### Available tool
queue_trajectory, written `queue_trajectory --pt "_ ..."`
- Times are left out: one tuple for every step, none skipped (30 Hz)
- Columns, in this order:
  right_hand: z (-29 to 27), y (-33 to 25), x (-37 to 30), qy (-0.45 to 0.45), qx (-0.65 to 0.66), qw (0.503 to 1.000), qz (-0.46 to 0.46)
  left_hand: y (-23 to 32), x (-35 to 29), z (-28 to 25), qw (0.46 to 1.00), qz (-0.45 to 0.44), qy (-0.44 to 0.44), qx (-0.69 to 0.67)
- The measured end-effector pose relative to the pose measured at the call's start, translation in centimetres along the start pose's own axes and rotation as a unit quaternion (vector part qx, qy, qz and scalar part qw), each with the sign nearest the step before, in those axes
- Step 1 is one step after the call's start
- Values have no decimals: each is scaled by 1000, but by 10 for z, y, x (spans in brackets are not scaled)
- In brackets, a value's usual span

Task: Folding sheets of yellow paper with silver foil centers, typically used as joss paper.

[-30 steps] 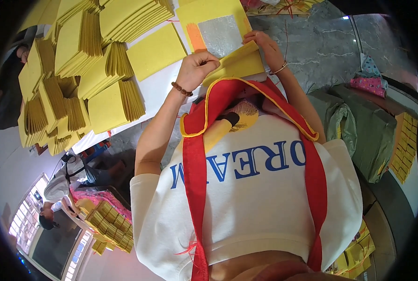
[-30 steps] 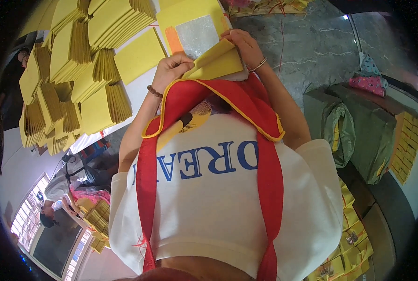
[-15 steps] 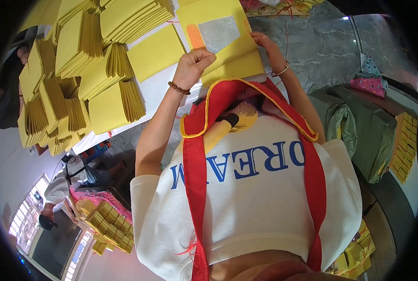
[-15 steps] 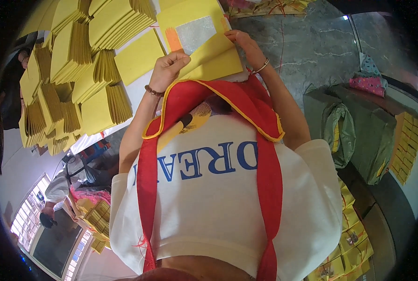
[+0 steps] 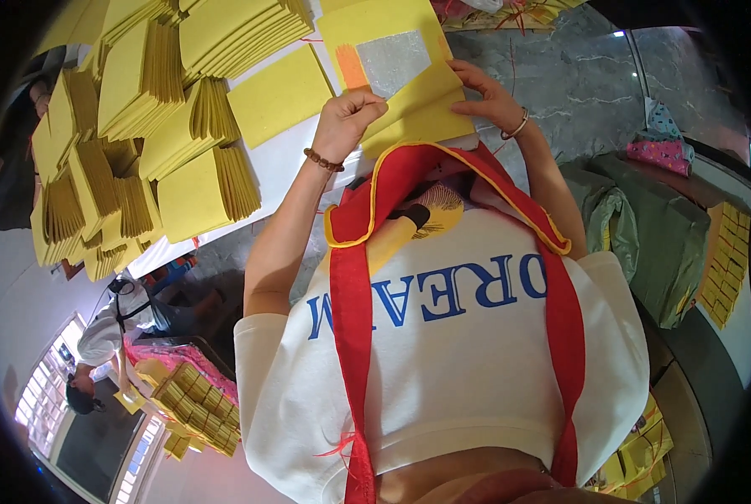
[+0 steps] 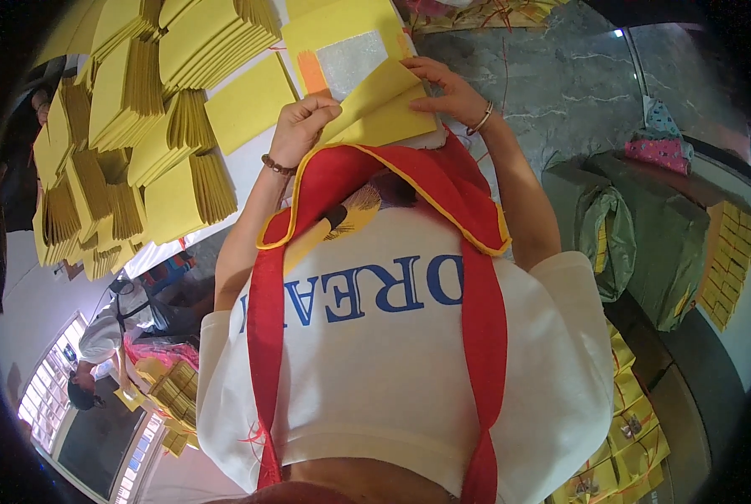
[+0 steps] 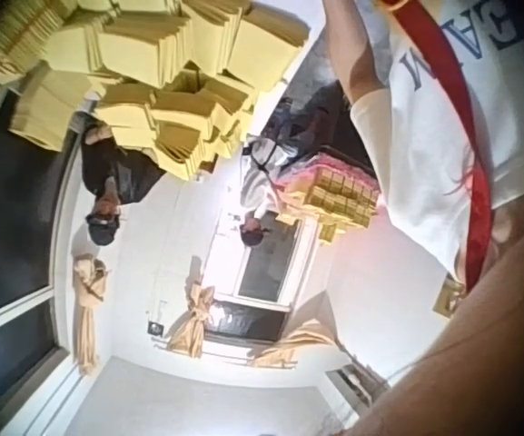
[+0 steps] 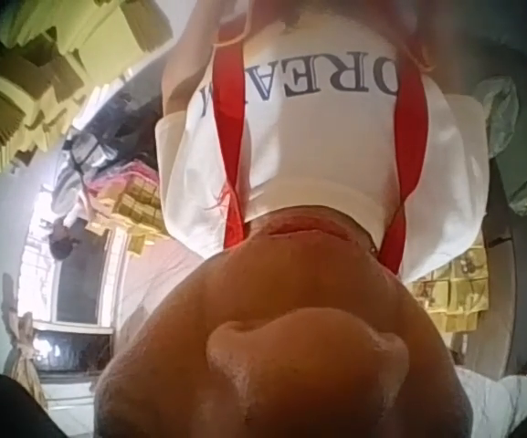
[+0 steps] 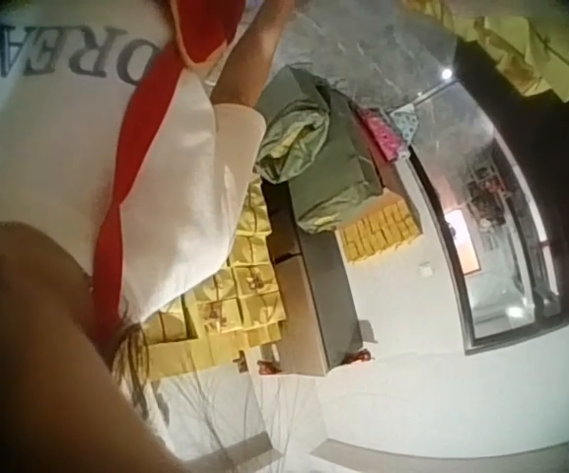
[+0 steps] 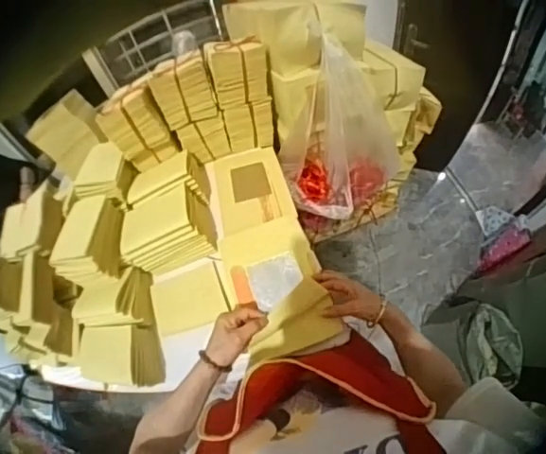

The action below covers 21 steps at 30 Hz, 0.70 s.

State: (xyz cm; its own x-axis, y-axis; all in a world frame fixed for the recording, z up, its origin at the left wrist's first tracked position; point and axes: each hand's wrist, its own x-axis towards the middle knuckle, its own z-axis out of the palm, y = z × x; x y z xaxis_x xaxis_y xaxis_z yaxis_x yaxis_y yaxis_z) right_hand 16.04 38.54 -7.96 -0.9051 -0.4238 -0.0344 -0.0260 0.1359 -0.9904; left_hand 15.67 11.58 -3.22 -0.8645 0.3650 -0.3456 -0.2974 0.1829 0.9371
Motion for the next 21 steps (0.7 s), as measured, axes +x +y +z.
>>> queue_trajectory --pt "0 4 0 1 10 1000 -7 -2 1 0 1000 1 0 0" --pt "0 7 0 2 20 1000 -14 -6 1 0 1000 11 -6 -2" --pt "0 8 0 2 19 1000 -15 -7 2 0 1000 21 -11 -5" --pt "1 8 0 3 9 1000 -17 -7 1 -1 1000 22 -11 -4" --pt "2 9 0 5 -2 1000 -19 -7 0 -1 1000 13 -13 -4" --pt "1 9 0 5 -3 1000 -22 -6 0 -2 1000 5 -15 -3" --pt "2 10 0 6 -3 1000 -29 -7 0 -2 1000 8 -14 -2" --pt "2 10 -1 7 -2 999 -35 -9 0 -1 1000 13 -19 0" --pt "2 10 -1 8 -3 999 -38 -11 1 -1 1000 18 -25 1" --pt "3 10 -1 8 6 999 -34 -12 2 -3 1000 7 -28 -1" --pt "2 9 0 8 16 999 -29 -12 3 -4 1000 9 -28 0" --pt "2 8 0 9 16 999 -30 -11 3 -4 999 9 -31 7" --pt "2 6 1 9 19 1000 -24 -11 4 -4 999 9 -34 13" --pt "1 6 2 9 22 1000 -18 -10 5 -4 999 10 -34 13" --pt "0 6 3 10 21 1000 -18 -8 5 -4 999 -2 -42 8" --pt "-1 6 4 9 20 1000 -19 -7 6 -5 999 -14 -49 3" --pt "-2 7 4 8 19 1000 -21 -7 6 -6 999 -12 -50 3" --pt "-1 8 4 8 15 1000 -23 -6 4 -8 998 -2 -59 6" --pt "-1 12 3 17 18 999 -28 -3 6 -9 997 13 -70 9" --pt "-1 15 1 27 19 999 -33 -2 1 -8 997 4 -64 32" --pt "-2 13 1 29 -11 999 -20 2 -1 -8 997 3 -54 55"
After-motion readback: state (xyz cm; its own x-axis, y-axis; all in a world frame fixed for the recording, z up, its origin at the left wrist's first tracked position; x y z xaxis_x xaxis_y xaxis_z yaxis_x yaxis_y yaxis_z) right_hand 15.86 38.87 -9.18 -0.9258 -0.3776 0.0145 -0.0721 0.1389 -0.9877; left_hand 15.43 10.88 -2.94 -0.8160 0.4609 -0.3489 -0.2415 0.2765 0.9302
